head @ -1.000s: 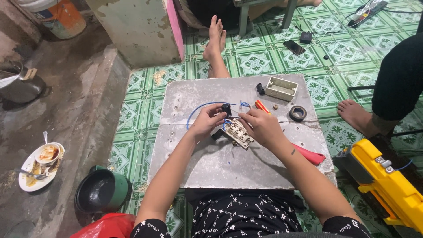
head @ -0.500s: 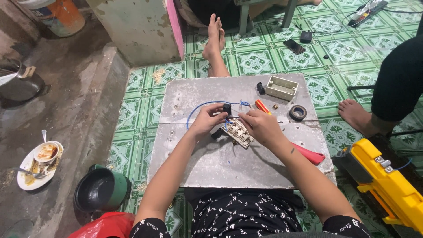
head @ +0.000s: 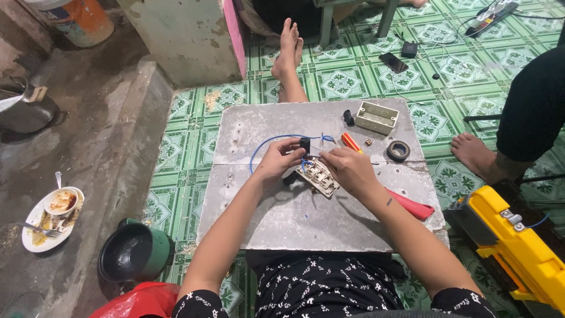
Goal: The person sits on the floor and works on a small electrical box, using a screwdriver to tighten screws on terminal blocks and connect blue wires. They manipulate the wires and components with both hands, occasionally adjusting the position of the box.
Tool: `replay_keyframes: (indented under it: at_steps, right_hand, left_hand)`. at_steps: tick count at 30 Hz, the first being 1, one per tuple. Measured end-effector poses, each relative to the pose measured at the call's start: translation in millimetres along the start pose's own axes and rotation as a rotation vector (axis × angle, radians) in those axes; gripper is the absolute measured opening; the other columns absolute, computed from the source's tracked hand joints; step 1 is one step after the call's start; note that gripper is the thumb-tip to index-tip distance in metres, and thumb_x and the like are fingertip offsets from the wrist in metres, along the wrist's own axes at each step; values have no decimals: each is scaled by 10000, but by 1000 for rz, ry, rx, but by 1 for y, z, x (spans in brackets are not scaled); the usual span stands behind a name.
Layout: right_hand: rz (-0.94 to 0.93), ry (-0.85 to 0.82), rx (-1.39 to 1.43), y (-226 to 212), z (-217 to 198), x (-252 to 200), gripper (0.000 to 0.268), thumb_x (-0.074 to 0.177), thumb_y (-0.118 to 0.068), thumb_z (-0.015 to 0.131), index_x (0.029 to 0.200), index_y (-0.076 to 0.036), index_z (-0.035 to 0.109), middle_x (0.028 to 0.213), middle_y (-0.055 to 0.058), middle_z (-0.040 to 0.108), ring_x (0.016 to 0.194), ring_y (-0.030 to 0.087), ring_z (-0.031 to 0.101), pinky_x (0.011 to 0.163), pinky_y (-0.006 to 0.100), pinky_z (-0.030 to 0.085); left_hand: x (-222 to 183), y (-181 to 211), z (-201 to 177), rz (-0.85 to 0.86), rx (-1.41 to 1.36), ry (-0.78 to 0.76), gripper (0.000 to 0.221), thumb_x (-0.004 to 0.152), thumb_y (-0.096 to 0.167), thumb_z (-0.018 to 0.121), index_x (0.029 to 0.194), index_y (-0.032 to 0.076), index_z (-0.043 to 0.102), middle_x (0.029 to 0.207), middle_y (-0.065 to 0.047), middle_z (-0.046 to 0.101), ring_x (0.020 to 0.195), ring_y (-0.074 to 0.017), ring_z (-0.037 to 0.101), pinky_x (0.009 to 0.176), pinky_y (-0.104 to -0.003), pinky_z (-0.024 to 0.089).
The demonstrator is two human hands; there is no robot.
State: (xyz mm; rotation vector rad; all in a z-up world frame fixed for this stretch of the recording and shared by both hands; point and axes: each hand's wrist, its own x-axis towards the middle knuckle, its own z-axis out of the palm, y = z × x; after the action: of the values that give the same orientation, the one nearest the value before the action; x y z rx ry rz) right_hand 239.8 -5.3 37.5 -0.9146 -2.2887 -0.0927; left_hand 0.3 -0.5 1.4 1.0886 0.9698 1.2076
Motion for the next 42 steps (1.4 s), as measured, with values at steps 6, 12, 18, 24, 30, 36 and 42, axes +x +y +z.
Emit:
replay_keyframes:
  at_steps: [6,12,18,24,30,36,42]
  right_hand:
    - [12,-92,119,-8,-17,7,178,962,-247,674,1073,-136,760,850,68,733,788,291,717,640,377,576]
    - [37,-128,9,-1,1,-3,187,1013,-267,580,1091,-212,741,791,40,695,758,274,716,620,369,574]
    - [-117,31,-190,-2,0,-1,149,993,-194,566,1034,-260,693,700,-36,587,687,184,672,568,286,536]
    - [-163,110,-264,0,7,0,165,996,-184,550,1020,-274,687,691,-68,571,677,142,642,552,244,507]
    - [-86,42,-136,-8,-5,4,125,964,-161,656,1043,-191,748,781,1,691,717,192,684,565,284,549]
    - [-45,9,-98,-17,-13,8,174,991,-248,631,1040,-136,754,794,42,704,750,218,707,581,303,565]
    - [-68,0,-83,-13,-11,7,151,982,-238,625,971,-140,740,772,40,696,746,237,710,584,312,568]
  left_hand:
    - [7,-8,-1,-22,33,-13,335,872,156,844,1187,100,745,937,-106,729,899,-208,726,858,-424,632]
    - [5,-7,-1,-42,25,-6,360,881,155,835,1219,84,731,904,-131,725,880,-210,719,863,-444,635]
    - [-5,5,16,-94,-88,69,348,881,150,826,1205,65,730,862,-102,688,810,-214,738,830,-416,662]
    - [0,-10,19,-113,-202,117,365,896,154,814,1217,18,705,848,-111,673,790,-218,741,793,-397,675]
    - [4,-11,15,-69,-174,122,388,877,159,837,1214,14,709,884,-125,688,804,-214,736,804,-388,665]
    - [-1,-6,19,-29,-107,94,393,851,132,861,1208,44,725,916,-162,712,839,-242,742,810,-420,662]
    - [-1,-6,17,-26,-54,86,389,863,173,855,1210,56,723,923,-120,692,837,-201,722,799,-373,656]
